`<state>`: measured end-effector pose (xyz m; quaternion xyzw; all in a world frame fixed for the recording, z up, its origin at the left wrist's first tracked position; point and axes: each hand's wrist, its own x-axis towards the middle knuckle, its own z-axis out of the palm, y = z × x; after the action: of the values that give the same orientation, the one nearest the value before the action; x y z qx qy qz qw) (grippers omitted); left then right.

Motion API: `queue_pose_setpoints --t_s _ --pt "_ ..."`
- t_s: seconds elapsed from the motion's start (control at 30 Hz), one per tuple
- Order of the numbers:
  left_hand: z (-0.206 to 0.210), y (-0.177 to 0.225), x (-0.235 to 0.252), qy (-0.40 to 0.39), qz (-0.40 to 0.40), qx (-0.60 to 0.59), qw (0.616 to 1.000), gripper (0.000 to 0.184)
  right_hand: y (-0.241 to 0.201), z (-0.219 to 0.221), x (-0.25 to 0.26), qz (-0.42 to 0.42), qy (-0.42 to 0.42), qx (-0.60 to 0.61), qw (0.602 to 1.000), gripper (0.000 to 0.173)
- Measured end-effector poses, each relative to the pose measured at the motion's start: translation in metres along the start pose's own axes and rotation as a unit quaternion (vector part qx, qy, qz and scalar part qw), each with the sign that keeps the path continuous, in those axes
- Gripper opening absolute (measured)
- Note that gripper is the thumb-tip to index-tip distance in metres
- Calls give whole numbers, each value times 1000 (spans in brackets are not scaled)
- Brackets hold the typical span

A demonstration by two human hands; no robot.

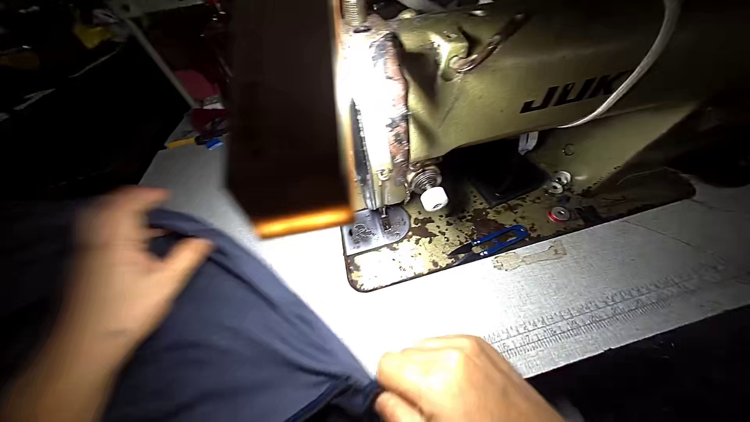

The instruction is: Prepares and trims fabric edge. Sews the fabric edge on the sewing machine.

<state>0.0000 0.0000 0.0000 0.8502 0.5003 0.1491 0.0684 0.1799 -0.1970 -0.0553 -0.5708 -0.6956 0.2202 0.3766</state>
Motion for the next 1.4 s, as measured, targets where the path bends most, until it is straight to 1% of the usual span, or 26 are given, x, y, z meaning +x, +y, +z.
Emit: queue_pose_setpoints --t_s 0.03,0.07,0.1,0.17,0.23,0.27,0.33,0.37,0.4,0.43,0.47,0.5,0.57,0.63,0.67,0.73,0.83,0.9,0.93,1.0,1.07,1.17,1.2,1.23,1.3,1.4 --pt "37 -47 12 -2 72 20 997 62 14 -4 -8 34 -6 -63 997 29" --pt "69 -72 20 14 103 30 994 71 28 -9 -16 64 -8 -107 992 31" --pt "87 -80 22 24 98 53 994 78 41 -14 -22 89 12 -134 987 33" --pt "95 -80 18 32 64 54 996 86 62 -19 -28 126 92 -155 976 34" --pt "88 -67 10 54 35 9 998 82 68 -14 -20 125 153 -144 970 29" --pt "85 -62 4 89 40 -24 995 75 65 -9 -14 113 157 -132 972 31" --pt "78 -47 -13 167 105 -59 979 52 52 6 1 73 133 -124 981 44" --pt "75 -34 -26 166 157 -74 971 42 50 15 6 47 123 -142 981 45" --pt "71 -17 -41 123 197 -95 968 35 50 23 9 23 129 -170 977 38" --pt "68 1 -57 47 218 -123 967 32 51 29 10 8 145 -186 972 26" --pt "68 17 -72 -24 218 -149 964 30 53 30 8 4 158 -181 971 15" --pt "72 29 -85 -66 203 -154 965 26 56 27 4 7 161 -163 973 11" --pt "77 40 -103 -74 156 -135 976 18 61 13 -5 22 148 -105 983 12" --pt "76 40 -108 -71 127 -160 976 12 69 -6 -15 47 147 -53 987 10" --pt "75 39 -109 -71 118 -199 970 11 75 -16 -19 64 160 -46 984 9" --pt "72 38 -109 -79 99 -317 940 5 81 -29 -22 104 190 -41 976 10" --pt "65 37 -105 -95 75 -411 904 7 69 -29 -15 102 217 -11 971 8" --pt "58 38 -100 -101 83 -417 899 7 50 -17 -8 62 171 2 983 25" --pt "54 40 -98 -105 92 -412 900 6 39 -9 -4 40 133 -20 990 30" --pt "46 45 -96 -107 116 -371 915 7 27 9 2 15 65 -69 995 26" --pt "42 50 -96 -108 141 -302 936 11 31 25 4 -6 81 -122 989 11" --pt "45 50 -102 -142 147 -149 967 18 45 17 -4 -14 74 -75 994 11" --pt "50 47 -105 -141 140 -122 972 21 52 11 -9 -12 67 -71 995 13" --pt "57 43 -107 -122 133 -121 976 19 59 3 -12 -3 67 -71 995 16" --pt "64 36 -109 -75 126 -178 973 14 72 -14 -17 40 68 -66 995 20" --pt "62 35 -108 -50 118 -277 952 16 79 -38 -20 108 67 -78 989 21"
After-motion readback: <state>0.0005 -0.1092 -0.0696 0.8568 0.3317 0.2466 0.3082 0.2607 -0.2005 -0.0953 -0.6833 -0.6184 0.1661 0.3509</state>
